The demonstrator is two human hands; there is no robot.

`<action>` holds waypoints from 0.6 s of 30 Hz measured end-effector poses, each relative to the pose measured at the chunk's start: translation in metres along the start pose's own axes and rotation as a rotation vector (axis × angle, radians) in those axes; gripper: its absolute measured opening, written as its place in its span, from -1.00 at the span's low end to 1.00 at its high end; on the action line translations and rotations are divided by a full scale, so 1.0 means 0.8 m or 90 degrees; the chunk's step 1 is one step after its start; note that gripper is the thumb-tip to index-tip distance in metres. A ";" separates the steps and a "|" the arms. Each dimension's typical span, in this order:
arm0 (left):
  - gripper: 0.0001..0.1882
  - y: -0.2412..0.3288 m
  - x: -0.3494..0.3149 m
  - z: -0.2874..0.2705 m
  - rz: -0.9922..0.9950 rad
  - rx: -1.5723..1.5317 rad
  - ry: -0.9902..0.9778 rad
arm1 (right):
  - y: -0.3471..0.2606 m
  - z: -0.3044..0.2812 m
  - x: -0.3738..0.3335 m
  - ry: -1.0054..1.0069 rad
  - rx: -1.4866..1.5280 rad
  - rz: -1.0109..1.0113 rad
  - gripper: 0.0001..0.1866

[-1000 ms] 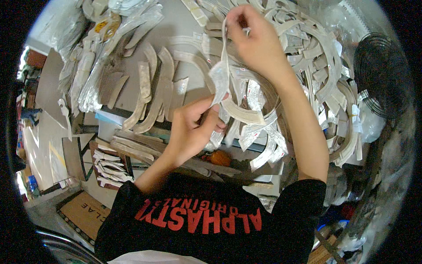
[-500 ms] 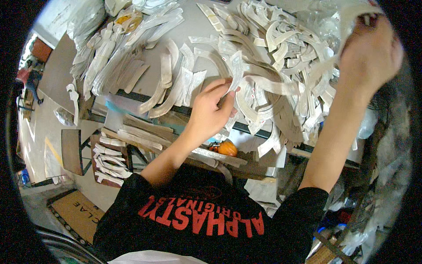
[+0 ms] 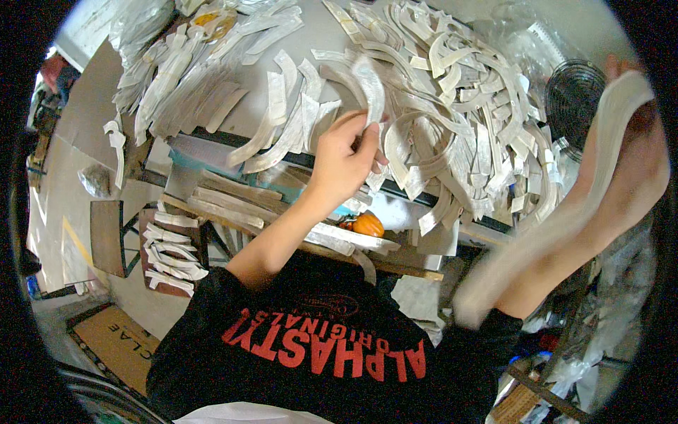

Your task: The person sorts and stacks white fabric strips on a table. They pick up strips, separate them, and place them into neat piles. The person occasionally adjusts the pile and continues handling the strips.

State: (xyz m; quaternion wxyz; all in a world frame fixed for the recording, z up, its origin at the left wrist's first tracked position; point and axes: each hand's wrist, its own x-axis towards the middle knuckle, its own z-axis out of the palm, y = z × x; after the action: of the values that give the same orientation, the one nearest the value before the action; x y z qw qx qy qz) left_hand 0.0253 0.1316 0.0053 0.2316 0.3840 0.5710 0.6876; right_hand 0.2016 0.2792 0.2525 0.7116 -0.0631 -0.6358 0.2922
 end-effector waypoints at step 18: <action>-0.66 0.079 -0.121 -0.061 -0.319 -0.363 -0.296 | 0.012 0.117 -0.271 -0.354 -0.150 0.213 -0.83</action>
State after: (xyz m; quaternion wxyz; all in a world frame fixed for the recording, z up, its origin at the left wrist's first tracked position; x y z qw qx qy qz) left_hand 0.0522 0.0136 0.0383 0.6099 0.2990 0.3668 0.6356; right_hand 0.1056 0.1528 0.0772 0.4412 -0.1663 -0.8157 0.3352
